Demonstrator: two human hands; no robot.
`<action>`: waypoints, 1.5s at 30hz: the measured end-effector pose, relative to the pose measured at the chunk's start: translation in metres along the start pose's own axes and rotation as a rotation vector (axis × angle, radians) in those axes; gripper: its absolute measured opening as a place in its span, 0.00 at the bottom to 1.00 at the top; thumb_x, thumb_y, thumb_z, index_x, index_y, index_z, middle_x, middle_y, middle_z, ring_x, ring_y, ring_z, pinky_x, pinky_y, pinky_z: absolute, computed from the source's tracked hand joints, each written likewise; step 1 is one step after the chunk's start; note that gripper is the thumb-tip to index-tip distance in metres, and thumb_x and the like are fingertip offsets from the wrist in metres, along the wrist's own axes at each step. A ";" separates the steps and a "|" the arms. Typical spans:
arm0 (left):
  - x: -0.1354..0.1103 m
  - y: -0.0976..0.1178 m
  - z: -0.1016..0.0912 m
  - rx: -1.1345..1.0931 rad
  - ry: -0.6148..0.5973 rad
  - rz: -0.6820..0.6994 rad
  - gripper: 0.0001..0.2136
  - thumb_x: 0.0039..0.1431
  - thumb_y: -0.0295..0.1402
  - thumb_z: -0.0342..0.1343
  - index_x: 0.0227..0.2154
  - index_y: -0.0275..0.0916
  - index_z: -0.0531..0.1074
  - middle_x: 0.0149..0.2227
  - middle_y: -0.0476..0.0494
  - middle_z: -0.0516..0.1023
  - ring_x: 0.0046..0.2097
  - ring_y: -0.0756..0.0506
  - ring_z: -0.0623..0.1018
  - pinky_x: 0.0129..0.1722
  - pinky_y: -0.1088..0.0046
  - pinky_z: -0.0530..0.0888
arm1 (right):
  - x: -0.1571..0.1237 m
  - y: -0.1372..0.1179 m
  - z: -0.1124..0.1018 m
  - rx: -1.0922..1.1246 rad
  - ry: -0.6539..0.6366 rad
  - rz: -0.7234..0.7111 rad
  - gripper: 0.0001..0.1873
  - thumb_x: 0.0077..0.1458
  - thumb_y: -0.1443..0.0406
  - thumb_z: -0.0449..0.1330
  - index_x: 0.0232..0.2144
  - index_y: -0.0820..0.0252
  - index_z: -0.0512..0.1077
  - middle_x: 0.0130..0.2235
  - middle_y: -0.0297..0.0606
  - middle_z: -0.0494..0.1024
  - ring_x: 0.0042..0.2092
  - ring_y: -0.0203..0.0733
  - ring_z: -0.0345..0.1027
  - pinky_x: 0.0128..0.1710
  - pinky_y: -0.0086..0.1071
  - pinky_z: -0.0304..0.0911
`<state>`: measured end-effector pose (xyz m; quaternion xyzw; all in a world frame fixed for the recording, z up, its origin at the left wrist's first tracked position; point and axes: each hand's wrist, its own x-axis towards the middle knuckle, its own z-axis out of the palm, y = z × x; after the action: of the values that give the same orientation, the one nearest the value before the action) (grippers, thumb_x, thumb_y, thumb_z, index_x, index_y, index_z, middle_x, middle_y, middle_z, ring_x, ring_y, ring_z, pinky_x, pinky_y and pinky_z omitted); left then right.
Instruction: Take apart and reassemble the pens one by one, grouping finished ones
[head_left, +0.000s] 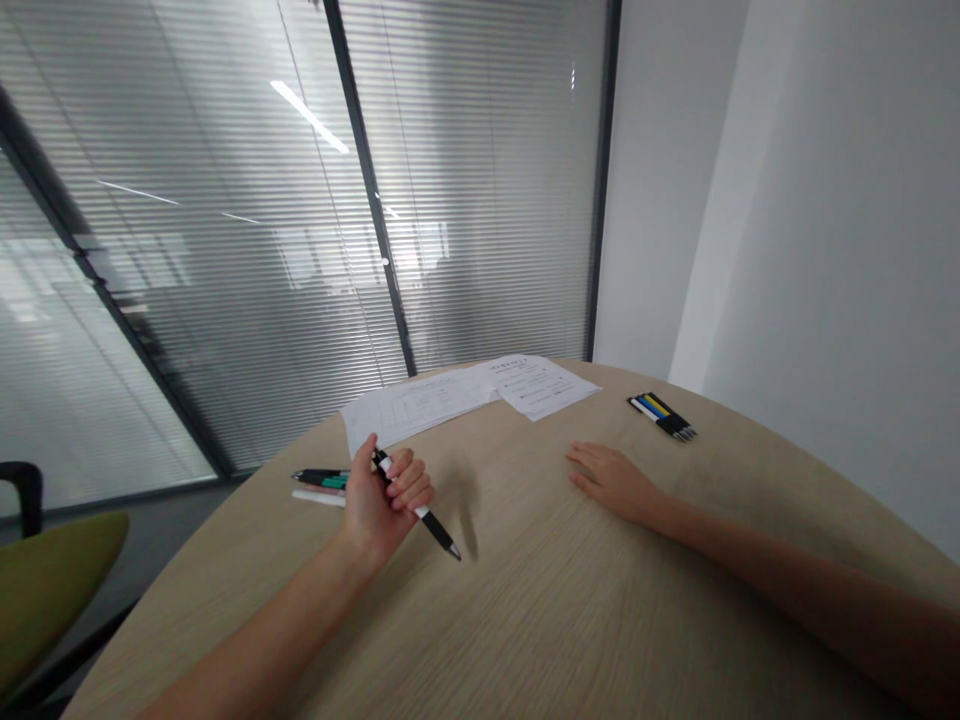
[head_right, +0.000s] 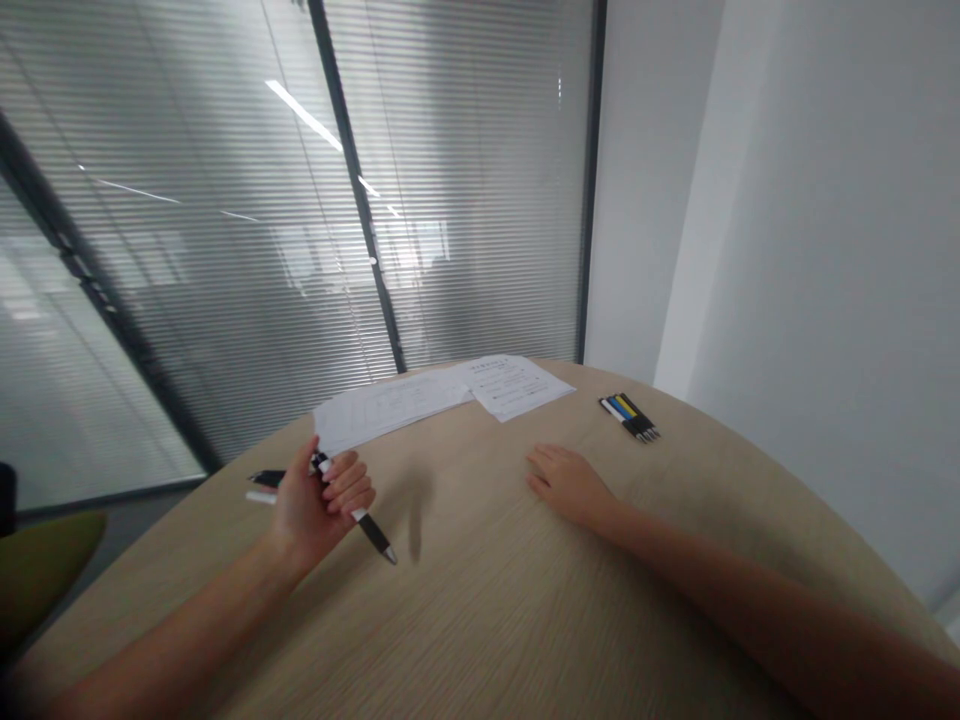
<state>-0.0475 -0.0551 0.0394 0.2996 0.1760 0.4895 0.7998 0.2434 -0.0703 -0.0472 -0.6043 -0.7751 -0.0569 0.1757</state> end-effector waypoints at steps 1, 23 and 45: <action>0.000 0.000 0.000 -0.002 -0.002 -0.003 0.22 0.56 0.42 0.37 0.09 0.38 0.51 0.11 0.59 0.42 0.11 0.57 0.46 0.10 0.82 0.56 | 0.000 0.000 0.000 -0.002 0.002 0.000 0.21 0.54 0.61 0.47 0.46 0.68 0.66 0.51 0.50 0.66 0.53 0.47 0.58 0.52 0.41 0.53; 0.002 -0.001 -0.005 0.008 -0.029 -0.013 0.19 0.54 0.37 0.40 0.10 0.38 0.52 0.10 0.59 0.44 0.11 0.56 0.51 0.11 0.82 0.55 | 0.000 -0.002 -0.002 -0.017 -0.005 0.010 0.21 0.54 0.62 0.48 0.46 0.69 0.66 0.51 0.50 0.66 0.52 0.46 0.58 0.53 0.40 0.52; 0.001 -0.005 0.001 0.008 -0.007 -0.006 0.25 0.58 0.45 0.33 0.11 0.37 0.55 0.10 0.56 0.51 0.12 0.56 0.55 0.14 0.80 0.62 | 0.001 0.001 0.003 -0.006 0.053 -0.018 0.19 0.53 0.63 0.49 0.45 0.68 0.67 0.49 0.50 0.68 0.51 0.47 0.60 0.51 0.42 0.54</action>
<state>-0.0429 -0.0561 0.0366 0.3041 0.1760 0.4853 0.8006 0.2431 -0.0683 -0.0495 -0.5959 -0.7754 -0.0767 0.1941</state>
